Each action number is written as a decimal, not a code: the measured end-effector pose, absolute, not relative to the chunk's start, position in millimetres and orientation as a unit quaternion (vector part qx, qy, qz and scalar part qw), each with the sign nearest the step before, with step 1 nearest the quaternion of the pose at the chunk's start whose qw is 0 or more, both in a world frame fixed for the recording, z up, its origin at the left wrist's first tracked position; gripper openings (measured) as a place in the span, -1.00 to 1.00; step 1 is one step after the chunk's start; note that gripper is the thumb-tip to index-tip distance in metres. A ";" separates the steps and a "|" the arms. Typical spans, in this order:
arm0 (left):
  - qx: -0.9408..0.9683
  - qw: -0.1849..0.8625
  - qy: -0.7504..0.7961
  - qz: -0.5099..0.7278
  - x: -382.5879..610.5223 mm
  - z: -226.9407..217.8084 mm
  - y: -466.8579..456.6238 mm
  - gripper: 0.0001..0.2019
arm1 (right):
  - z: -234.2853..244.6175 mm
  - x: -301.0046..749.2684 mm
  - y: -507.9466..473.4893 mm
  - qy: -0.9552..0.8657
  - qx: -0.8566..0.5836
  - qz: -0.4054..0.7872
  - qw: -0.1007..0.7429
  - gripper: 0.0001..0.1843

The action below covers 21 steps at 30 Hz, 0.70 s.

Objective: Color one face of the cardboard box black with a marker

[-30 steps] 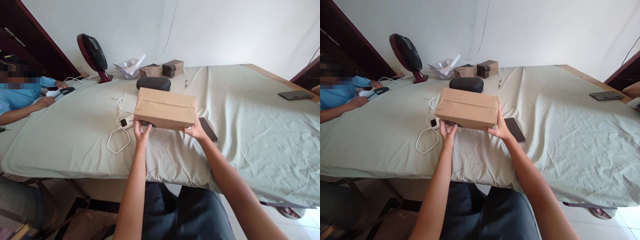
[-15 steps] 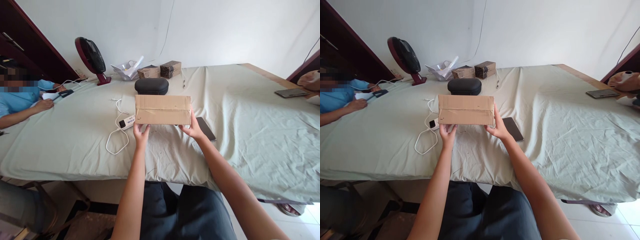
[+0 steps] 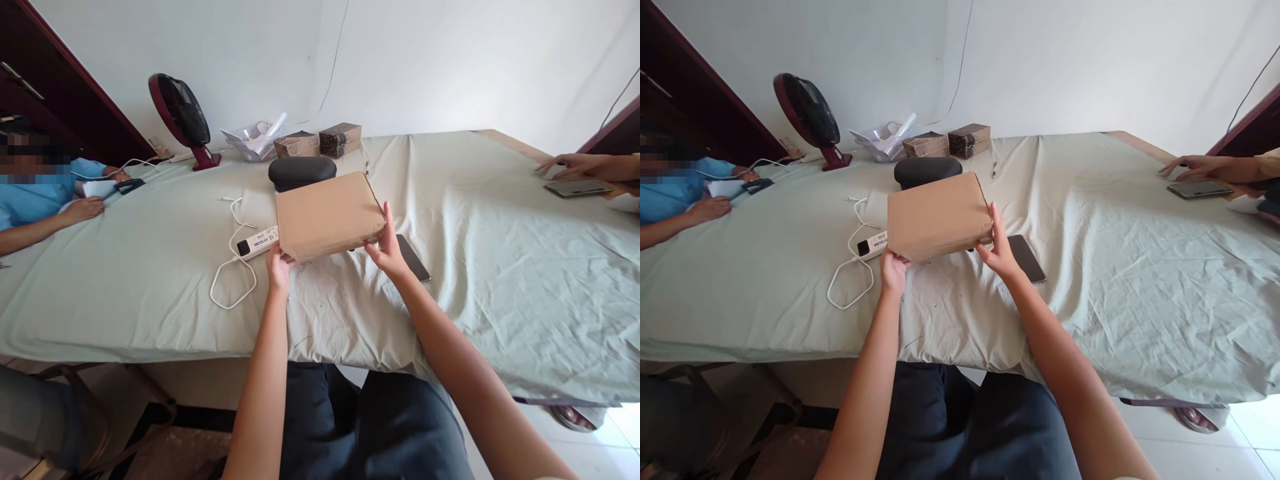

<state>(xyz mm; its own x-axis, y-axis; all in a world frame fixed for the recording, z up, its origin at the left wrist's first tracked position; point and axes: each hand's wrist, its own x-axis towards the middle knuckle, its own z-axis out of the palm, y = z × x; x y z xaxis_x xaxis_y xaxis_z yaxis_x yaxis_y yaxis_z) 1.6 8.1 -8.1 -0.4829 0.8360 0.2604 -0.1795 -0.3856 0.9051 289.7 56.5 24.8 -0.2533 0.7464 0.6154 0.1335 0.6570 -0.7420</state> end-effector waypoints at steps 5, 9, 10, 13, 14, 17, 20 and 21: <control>0.345 0.464 0.392 0.716 -5.3 -12.6 9.3 -0.07 | 24.9 287.5 50.4 -0.753 -0.259 0.251 0.550 -0.28; 0.349 0.401 0.432 0.728 -12.5 -19.0 13.4 -0.20 | 29.0 282.4 46.1 -0.716 -0.231 0.287 0.592 -0.67; 0.360 0.384 0.435 0.731 -13.5 -20.0 14.2 -0.26 | 29.8 281.5 46.5 -0.701 -0.225 0.305 0.604 -0.69; 0.383 0.363 0.419 0.738 -15.1 -20.9 14.4 -0.32 | 30.4 281.5 50.6 -0.672 -0.221 0.341 0.619 -0.37; 0.385 0.363 0.414 0.741 -15.2 -20.5 13.9 -0.31 | 29.9 282.2 52.2 -0.673 -0.222 0.343 0.617 -0.21; 0.393 0.349 0.400 0.751 -13.8 -17.5 11.8 -0.20 | 27.7 284.7 54.3 -0.708 -0.233 0.326 0.581 0.07; 0.400 0.339 0.384 0.760 -10.0 -13.5 9.9 -0.22 | 26.2 285.5 51.1 -0.734 -0.267 0.320 0.536 0.13; 0.394 0.343 0.385 0.761 -8.4 -12.5 9.5 -0.27 | 26.1 285.5 49.6 -0.736 -0.274 0.323 0.529 0.15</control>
<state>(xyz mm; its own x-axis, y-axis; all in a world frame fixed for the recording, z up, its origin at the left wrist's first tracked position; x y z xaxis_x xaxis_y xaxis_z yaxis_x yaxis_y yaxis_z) -8.4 9.5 -12.5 -0.4534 0.8258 0.3354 -0.2184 -0.4678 0.8564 285.5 49.6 26.1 -0.2910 0.7447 0.6006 0.0613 0.6409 -0.7651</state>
